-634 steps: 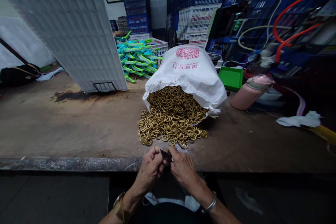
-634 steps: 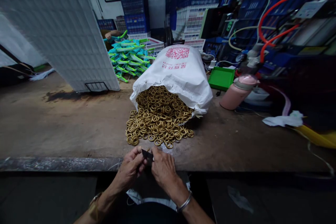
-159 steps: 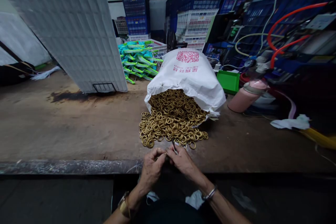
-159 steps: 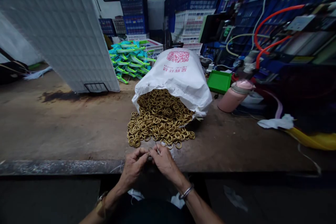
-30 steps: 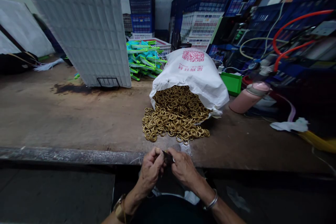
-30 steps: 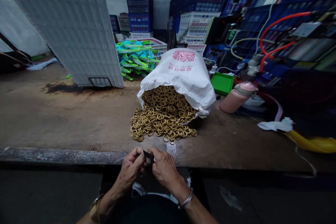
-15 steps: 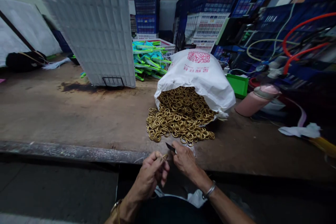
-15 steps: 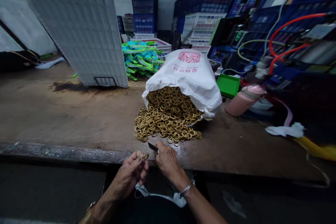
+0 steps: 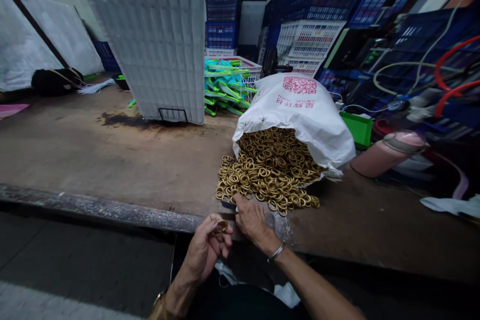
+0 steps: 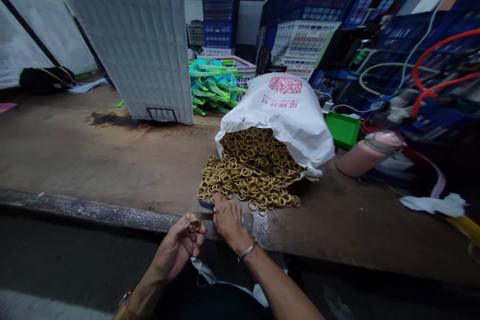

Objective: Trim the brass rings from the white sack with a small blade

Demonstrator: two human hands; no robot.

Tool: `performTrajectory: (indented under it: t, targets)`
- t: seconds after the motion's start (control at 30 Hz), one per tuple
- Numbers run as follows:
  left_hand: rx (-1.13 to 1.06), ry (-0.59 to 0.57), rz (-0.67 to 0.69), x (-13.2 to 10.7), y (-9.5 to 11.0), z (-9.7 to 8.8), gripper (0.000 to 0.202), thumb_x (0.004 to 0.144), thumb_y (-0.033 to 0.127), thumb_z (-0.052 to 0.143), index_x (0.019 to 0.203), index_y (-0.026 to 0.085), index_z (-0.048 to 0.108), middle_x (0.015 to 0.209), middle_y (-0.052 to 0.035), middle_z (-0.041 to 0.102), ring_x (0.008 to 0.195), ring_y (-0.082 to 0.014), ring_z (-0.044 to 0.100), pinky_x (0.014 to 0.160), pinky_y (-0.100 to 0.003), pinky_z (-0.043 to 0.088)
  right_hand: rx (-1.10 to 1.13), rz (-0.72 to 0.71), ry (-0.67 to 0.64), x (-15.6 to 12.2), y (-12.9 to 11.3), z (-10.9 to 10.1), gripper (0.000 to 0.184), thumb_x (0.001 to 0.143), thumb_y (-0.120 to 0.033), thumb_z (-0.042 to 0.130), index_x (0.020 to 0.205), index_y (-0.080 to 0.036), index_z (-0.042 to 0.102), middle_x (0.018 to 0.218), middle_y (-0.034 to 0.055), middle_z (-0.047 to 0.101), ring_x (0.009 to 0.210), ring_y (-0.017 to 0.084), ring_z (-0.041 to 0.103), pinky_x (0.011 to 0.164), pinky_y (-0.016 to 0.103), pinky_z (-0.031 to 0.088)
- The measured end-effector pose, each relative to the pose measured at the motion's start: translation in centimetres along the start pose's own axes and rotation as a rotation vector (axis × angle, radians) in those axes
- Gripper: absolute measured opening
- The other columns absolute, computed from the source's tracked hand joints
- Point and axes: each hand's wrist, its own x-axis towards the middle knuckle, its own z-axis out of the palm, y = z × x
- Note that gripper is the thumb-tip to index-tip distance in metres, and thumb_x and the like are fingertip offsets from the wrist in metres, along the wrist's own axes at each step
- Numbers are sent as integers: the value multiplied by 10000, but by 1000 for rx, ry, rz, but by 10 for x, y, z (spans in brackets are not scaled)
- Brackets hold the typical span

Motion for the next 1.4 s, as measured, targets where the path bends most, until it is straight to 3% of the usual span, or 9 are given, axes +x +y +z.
performTrajectory:
  t: [0.23,0.4,0.57,0.7,0.9,1.13,1.3,1.4]
  targets:
    - [-94,8,-152,4,-1,-2,220,702,328,597,649,130,519,659,-40,596,527,-100,527,395,-174,362,251,-25,74,-7,35,1,323,667,-41,372,920,-175,522,804,52,635,724,157,575,632,231,337]
    - [-99,27,-177,11,-5,1,191,689,283,624,656,140,501,650,-26,594,512,-98,524,390,-164,341,630,40,141,-13,48,-13,178,763,-195,341,831,-185,505,675,9,567,638,140,524,605,229,360]
    - [-141,-66,-263,22,-10,5,128,703,240,590,694,151,498,643,-15,568,523,-106,527,412,-179,371,1013,239,37,-24,53,-14,261,731,-286,425,971,-192,470,489,-78,456,460,101,415,477,203,313]
    - [-157,-44,-313,28,-16,10,180,706,292,596,676,144,497,601,4,533,508,-93,511,415,-173,364,1212,311,-72,-35,54,-12,262,727,-328,447,937,-180,501,444,-90,418,390,73,319,405,191,234]
    - [107,27,-209,29,-28,26,264,659,353,664,708,154,498,568,35,509,452,-69,478,355,-144,311,1255,222,-83,-46,50,-19,268,738,-327,459,939,-170,541,435,-83,415,404,70,337,423,190,260]
    - [249,-71,-189,28,-36,34,302,682,404,639,776,132,548,593,-6,565,459,-68,488,357,-143,325,1223,34,-95,-54,47,-16,241,791,-334,441,921,-164,553,514,-53,468,478,84,426,471,198,323]
    - [405,-46,-39,29,-41,35,289,691,401,630,720,130,532,569,-3,569,464,-70,487,375,-145,344,1261,121,-57,-56,49,-11,285,762,-382,500,961,-178,501,537,-59,489,490,87,443,481,197,338]
    - [515,-7,25,29,-44,37,311,698,437,607,693,139,516,522,25,537,409,-58,445,368,-155,343,1251,170,-51,-57,51,-11,244,758,-406,496,813,-169,511,508,-58,477,476,82,423,487,200,329]
